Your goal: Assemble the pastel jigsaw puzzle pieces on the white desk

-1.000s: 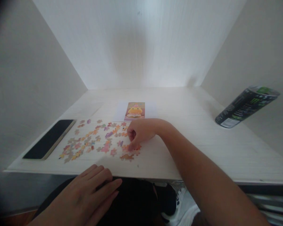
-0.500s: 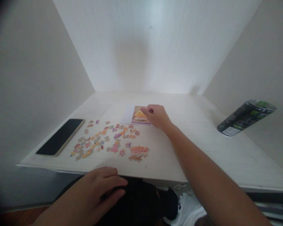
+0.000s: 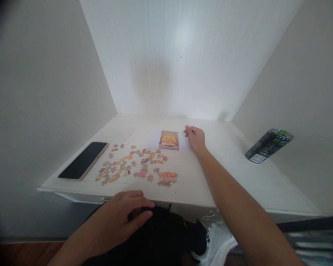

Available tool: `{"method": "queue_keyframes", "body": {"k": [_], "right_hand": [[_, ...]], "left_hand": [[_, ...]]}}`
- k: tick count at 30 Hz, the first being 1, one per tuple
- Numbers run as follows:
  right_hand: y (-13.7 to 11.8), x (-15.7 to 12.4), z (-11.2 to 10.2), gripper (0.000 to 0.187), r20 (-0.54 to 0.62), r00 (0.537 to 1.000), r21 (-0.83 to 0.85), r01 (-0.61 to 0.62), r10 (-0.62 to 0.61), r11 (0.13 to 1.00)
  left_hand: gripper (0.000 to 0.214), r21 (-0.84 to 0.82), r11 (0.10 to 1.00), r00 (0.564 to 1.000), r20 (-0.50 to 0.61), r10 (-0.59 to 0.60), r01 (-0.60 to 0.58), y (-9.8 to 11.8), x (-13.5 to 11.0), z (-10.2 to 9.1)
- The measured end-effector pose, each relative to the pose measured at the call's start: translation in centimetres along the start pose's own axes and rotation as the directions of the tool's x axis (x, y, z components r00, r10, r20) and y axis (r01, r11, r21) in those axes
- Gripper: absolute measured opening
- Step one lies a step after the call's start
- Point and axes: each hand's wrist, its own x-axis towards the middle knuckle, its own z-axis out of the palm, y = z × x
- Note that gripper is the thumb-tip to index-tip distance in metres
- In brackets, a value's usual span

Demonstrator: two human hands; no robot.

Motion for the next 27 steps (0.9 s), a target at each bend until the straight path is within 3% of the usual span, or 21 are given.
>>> {"method": "queue_keyframes", "body": {"k": [9,15,22,27], "right_hand": [[-0.2,0.2,-1.1,0.047,0.027,0.997,0.045,-0.072,0.071,0.996],[-0.5,-0.1,-1.3,0.059,0.028,0.996,0.040,-0.083,0.082,0.996],[-0.4,0.1,-0.9,0.072,0.001,0.998,0.000,-0.066,0.066,0.998],[0.1,0.3,-0.8,0.070,0.037,0.998,-0.047,-0.047,0.049,0.998]], "left_hand": [[0.015,-0.018,1.000,0.999,-0.047,0.004,-0.005,0.2,-0.3,-0.7],[0.020,-0.021,1.000,0.996,-0.087,-0.010,0.008,0.2,-0.8,-1.2],[0.018,0.158,0.986,0.998,-0.046,-0.052,0.059,0.5,-0.7,-0.4],[0.016,0.233,0.970,0.998,-0.029,-0.061,0.066,0.3,-0.5,0.2]]}}
